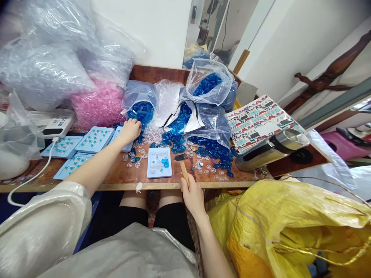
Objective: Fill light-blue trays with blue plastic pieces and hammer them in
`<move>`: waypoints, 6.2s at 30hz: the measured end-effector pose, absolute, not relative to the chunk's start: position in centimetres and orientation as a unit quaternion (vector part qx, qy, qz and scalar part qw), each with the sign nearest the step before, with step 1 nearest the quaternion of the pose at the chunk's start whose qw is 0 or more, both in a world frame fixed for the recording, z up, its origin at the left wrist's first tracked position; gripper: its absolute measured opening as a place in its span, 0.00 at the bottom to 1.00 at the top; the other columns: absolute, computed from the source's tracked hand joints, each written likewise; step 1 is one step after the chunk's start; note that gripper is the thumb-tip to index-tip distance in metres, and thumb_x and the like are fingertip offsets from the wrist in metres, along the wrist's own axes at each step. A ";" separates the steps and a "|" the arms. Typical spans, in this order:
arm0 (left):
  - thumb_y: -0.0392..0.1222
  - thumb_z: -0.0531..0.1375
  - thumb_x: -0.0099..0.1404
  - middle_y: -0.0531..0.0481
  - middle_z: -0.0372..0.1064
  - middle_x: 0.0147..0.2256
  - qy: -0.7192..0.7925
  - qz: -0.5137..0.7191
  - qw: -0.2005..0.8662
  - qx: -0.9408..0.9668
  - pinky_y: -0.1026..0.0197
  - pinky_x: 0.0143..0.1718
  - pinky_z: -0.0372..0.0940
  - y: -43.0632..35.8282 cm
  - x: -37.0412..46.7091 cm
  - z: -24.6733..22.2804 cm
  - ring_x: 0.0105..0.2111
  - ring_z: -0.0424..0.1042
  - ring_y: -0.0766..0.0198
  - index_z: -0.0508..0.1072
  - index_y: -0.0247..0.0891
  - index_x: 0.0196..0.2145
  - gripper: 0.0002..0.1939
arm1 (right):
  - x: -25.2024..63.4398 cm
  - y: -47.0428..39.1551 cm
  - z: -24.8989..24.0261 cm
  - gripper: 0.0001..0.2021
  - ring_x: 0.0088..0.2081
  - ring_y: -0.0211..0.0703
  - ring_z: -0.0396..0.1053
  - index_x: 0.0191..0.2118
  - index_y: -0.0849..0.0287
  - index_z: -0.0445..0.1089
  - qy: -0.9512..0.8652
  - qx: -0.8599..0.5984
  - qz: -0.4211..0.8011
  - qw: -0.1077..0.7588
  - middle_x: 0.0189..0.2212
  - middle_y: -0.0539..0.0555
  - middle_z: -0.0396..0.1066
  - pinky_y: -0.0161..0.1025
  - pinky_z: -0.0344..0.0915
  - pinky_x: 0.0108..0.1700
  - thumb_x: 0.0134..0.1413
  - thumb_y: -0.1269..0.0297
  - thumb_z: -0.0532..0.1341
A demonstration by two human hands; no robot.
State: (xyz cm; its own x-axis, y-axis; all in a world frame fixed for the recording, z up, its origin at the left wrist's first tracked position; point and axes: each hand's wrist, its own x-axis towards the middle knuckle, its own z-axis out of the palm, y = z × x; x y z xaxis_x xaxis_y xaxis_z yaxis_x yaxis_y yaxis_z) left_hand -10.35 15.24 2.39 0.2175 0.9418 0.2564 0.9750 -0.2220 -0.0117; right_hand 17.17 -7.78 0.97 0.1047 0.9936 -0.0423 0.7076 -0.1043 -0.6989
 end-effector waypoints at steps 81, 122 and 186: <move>0.25 0.48 0.57 0.38 0.65 0.42 -0.552 -0.136 -0.008 -0.823 0.52 0.45 0.59 10.7 -10.8 2.8 0.45 0.64 0.53 0.69 0.34 0.42 0.18 | 15.0 -7.1 3.8 0.17 0.25 0.43 0.67 0.48 0.57 0.64 -0.649 -0.647 0.290 0.276 0.20 0.49 0.67 0.34 0.58 0.29 0.59 0.56 0.47; 0.39 0.49 0.65 0.45 0.65 0.35 -0.399 -0.229 0.013 -0.888 0.56 0.40 0.57 -1.6 -3.9 0.9 0.38 0.62 0.58 0.69 0.37 0.37 0.09 | 15.0 -9.9 5.6 0.16 0.31 0.47 0.71 0.50 0.56 0.62 -0.687 -0.689 0.213 0.090 0.30 0.56 0.73 0.34 0.58 0.30 0.61 0.60 0.45; 0.38 0.55 0.56 0.50 0.71 0.29 -0.557 -0.294 -0.305 -0.714 0.63 0.34 0.64 1.2 -5.7 2.4 0.29 0.70 0.65 0.70 0.36 0.30 0.06 | 11.4 -6.5 5.3 0.15 0.32 0.45 0.71 0.48 0.58 0.60 -0.730 -0.658 0.170 0.074 0.32 0.56 0.73 0.33 0.54 0.29 0.62 0.60 0.44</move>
